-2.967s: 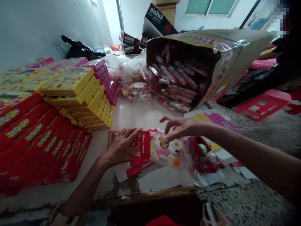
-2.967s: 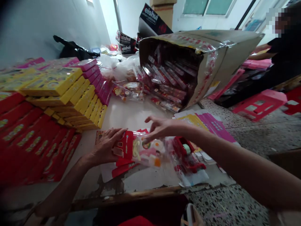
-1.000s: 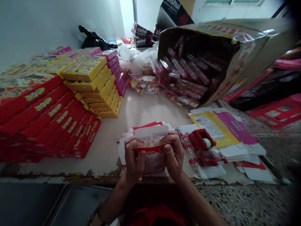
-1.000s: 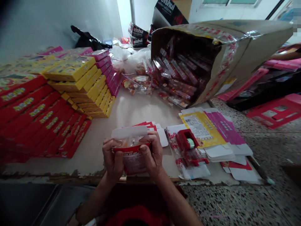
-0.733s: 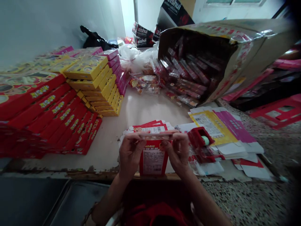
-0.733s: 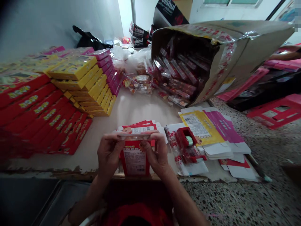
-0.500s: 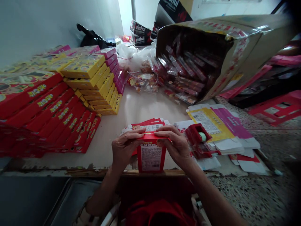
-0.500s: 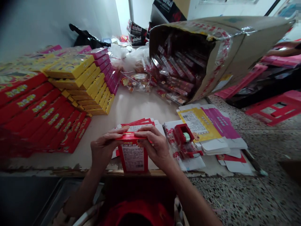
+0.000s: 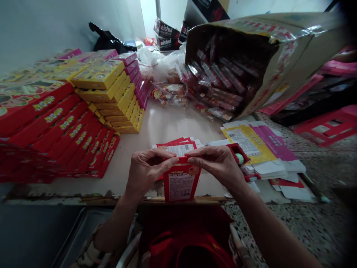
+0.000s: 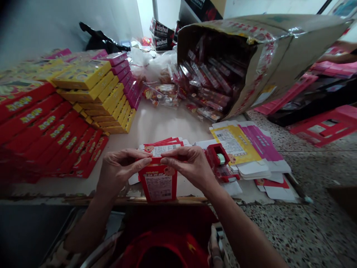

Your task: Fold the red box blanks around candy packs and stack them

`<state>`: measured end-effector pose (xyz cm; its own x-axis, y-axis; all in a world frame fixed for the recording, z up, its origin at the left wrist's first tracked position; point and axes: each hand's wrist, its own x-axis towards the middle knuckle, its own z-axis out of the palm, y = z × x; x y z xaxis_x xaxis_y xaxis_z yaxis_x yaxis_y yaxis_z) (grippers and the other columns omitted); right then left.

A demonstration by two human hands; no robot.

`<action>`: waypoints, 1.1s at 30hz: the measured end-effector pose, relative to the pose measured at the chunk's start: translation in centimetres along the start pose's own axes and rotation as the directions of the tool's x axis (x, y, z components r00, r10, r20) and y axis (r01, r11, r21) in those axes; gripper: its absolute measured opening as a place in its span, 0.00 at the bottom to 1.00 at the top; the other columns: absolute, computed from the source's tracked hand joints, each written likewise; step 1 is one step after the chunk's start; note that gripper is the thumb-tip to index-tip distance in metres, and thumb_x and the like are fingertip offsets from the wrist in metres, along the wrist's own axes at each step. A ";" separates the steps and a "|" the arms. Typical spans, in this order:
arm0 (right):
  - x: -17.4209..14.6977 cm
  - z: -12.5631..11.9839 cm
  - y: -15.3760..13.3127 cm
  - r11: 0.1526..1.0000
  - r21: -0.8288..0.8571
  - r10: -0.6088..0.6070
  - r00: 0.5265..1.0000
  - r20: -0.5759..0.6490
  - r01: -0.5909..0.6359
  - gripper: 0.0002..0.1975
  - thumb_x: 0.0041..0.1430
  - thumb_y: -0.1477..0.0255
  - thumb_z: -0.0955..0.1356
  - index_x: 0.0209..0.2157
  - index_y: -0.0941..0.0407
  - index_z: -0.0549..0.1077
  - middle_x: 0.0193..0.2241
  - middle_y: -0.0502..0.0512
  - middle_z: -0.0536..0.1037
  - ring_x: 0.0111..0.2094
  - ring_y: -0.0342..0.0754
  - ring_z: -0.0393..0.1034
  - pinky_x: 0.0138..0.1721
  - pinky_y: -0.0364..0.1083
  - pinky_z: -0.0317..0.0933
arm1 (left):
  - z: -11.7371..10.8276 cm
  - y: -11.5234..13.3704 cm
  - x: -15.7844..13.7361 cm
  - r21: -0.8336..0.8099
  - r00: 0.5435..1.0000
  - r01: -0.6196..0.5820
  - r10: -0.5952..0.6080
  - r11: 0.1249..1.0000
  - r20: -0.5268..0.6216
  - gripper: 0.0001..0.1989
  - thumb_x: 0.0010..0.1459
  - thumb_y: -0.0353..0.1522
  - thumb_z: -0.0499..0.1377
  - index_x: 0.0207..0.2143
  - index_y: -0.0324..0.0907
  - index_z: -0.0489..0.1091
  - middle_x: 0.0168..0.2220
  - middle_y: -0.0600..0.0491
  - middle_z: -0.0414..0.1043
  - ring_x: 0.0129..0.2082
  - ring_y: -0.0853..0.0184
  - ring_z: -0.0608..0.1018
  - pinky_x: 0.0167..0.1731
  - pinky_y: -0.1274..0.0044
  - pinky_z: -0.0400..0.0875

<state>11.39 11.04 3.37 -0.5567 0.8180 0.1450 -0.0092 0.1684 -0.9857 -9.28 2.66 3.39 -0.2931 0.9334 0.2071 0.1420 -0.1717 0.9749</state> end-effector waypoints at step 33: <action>-9.4 -12.2 2.6 0.904 -0.228 0.185 0.810 -0.556 -0.363 0.16 0.47 0.57 0.78 0.27 0.56 0.81 0.33 0.54 0.81 0.39 0.51 0.73 0.45 0.50 0.64 | 7.5 -3.6 -5.6 0.018 0.929 0.216 -0.211 0.976 0.304 0.11 0.60 0.41 0.67 0.38 0.43 0.75 0.36 0.55 0.77 0.34 0.68 0.77 0.35 0.79 0.71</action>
<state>26.72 10.53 0.54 0.0090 0.9998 -0.0169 0.3830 -0.0190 -0.9235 -1.02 0.39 -1.88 -0.0149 0.9992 -0.0379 0.0922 0.0391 0.9950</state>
